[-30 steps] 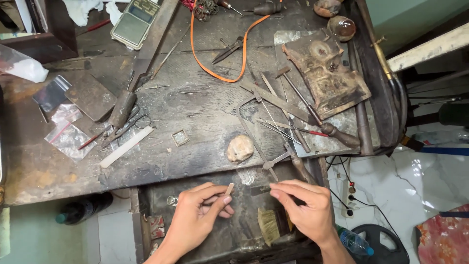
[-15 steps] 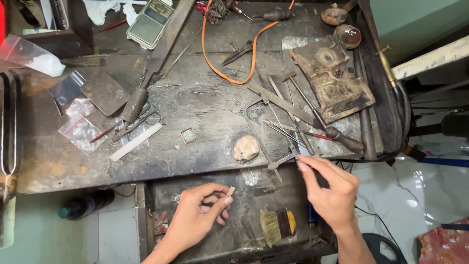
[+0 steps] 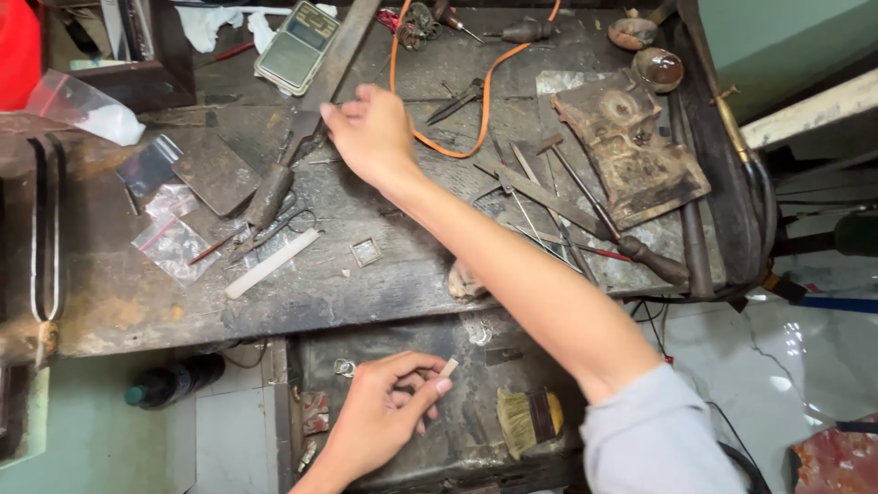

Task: The person is shaping and smoothing a small jewelry component using pliers, a metal file, and a ring mandrel on a workbench.

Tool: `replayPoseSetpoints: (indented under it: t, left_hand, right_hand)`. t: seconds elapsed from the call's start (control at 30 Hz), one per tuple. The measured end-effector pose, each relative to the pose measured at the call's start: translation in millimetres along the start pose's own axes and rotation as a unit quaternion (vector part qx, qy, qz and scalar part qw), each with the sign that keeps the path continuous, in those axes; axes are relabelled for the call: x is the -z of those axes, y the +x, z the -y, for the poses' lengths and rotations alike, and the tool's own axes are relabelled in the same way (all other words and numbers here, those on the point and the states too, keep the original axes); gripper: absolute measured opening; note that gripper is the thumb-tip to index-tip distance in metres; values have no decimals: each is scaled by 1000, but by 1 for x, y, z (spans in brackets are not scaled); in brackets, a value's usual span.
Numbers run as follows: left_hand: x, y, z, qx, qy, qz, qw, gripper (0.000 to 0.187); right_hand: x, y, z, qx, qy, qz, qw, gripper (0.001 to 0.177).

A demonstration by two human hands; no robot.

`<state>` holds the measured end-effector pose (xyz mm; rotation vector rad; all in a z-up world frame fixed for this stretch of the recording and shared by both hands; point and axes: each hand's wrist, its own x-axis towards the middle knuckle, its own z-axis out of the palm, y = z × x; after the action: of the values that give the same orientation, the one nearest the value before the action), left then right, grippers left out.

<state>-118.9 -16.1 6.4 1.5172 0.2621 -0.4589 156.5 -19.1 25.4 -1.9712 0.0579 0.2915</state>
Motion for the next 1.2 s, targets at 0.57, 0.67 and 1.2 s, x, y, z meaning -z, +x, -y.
replayPoseSetpoints:
  t: [0.57, 0.67, 1.2]
  left_hand:
    - [37, 23, -7, -35, 136, 7, 990, 14]
    - [41, 36, -15, -23, 138, -5, 990, 16]
    - [11, 97, -26, -130, 212, -11, 969, 12]
  right_hand:
    - [91, -63, 9, 2, 210, 50, 976, 17]
    - [142, -143, -22, 81, 116, 114, 983, 15]
    - [182, -373, -283, -186, 134, -42, 972, 56]
